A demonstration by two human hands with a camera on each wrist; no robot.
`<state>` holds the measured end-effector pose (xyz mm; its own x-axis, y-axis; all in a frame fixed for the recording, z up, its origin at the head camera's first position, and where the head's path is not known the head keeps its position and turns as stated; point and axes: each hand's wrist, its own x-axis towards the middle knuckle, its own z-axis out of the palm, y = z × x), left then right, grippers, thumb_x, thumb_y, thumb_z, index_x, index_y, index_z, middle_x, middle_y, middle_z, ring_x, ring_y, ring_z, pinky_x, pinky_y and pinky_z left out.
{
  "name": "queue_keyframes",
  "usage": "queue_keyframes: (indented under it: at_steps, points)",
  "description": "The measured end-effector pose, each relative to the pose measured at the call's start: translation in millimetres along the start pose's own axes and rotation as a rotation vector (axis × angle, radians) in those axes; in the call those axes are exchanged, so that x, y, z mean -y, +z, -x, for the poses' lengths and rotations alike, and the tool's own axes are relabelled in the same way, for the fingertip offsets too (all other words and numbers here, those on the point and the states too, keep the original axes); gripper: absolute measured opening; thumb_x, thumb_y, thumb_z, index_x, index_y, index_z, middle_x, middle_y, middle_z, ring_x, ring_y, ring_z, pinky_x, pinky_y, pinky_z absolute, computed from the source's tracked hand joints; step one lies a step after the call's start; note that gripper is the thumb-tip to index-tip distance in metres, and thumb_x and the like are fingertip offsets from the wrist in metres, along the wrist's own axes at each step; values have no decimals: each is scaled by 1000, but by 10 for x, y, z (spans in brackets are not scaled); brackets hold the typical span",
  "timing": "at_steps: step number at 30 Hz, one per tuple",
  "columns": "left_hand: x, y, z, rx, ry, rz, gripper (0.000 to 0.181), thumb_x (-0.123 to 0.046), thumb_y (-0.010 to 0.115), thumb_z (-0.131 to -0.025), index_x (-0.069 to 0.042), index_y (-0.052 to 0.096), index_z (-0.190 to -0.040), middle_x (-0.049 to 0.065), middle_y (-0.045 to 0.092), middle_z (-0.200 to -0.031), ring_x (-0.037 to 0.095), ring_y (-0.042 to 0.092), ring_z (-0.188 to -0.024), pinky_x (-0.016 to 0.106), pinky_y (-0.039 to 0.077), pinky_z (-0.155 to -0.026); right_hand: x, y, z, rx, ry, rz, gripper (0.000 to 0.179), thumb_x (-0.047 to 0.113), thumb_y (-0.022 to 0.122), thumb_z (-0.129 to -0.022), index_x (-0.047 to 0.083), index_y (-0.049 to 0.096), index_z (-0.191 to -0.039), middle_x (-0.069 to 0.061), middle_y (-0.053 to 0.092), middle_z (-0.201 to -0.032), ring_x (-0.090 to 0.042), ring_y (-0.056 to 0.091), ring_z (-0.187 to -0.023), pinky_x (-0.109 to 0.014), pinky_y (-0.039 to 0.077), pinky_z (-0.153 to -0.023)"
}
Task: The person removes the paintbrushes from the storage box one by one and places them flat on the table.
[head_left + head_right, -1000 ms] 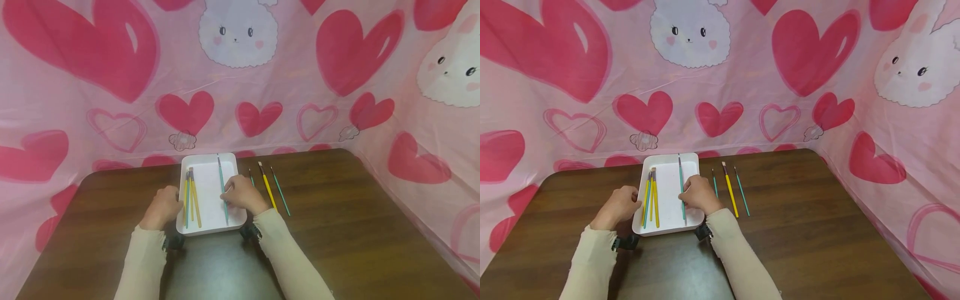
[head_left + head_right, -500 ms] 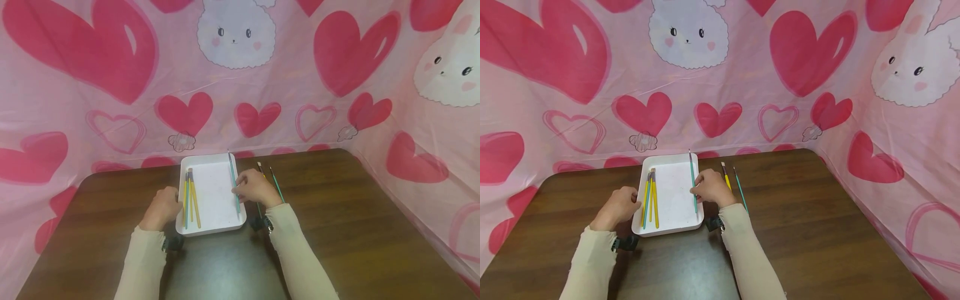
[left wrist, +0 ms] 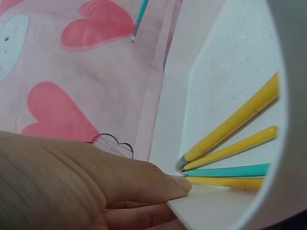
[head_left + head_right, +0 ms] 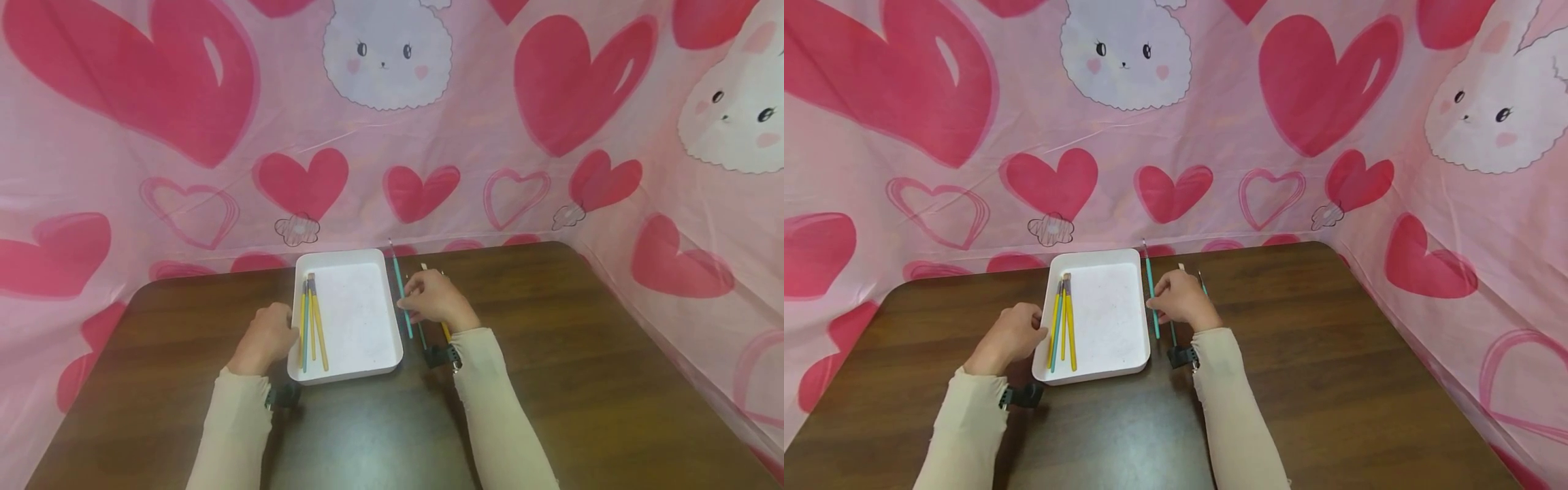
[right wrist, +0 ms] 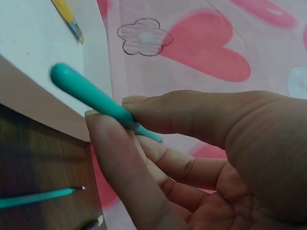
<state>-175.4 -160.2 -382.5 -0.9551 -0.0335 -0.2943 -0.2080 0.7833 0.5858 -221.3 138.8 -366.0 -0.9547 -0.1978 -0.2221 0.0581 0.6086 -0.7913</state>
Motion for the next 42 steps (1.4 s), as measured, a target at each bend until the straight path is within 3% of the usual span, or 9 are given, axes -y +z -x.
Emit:
queue_keyframes:
  at_steps: [6,16,25,29,36,42]
  points:
    - [2,-10,2,14,-14,4,40,-15,69,-94,3,58,-128,20,68,-109,30,67,-90,49,60,-77,-56,-105,15,5,11,-11,24,17,76,-91,3,66,-108,-15,68,-100,-21,74,-73,-40,64,-78]
    - [-9,-8,-10,-2,35,-28,33,-10,65,-95,7,60,-123,19,68,-102,29,64,-83,36,53,-68,-180,-311,66,-12,23,14,25,17,73,-92,2,63,-109,-14,67,-96,-28,75,-77,-41,63,-81]
    - [-12,-4,-12,1,18,-32,35,-10,66,-95,7,60,-125,20,67,-105,30,64,-85,38,55,-70,-271,-444,103,3,14,19,22,13,70,-93,-3,63,-107,-17,68,-98,-27,74,-75,-42,63,-80]
    - [-11,-2,-8,-1,21,-26,34,-10,66,-95,7,60,-124,20,67,-104,29,64,-84,37,54,-69,-312,-499,124,-1,45,4,21,10,70,-93,-4,62,-108,-19,69,-97,-32,74,-78,-42,63,-81]
    - [1,1,7,-5,18,-15,38,-12,68,-94,5,58,-126,21,68,-108,31,66,-89,50,59,-78,-417,-579,151,-10,70,-15,22,8,69,-95,-3,62,-112,-21,68,-108,-26,71,-84,-41,63,-83]
    - [-1,3,9,-4,19,-11,37,-12,68,-94,5,59,-126,20,68,-106,31,66,-88,47,59,-77,-482,-644,175,-41,121,21,24,9,70,-95,-3,64,-114,-18,68,-108,-26,69,-87,-41,63,-83]
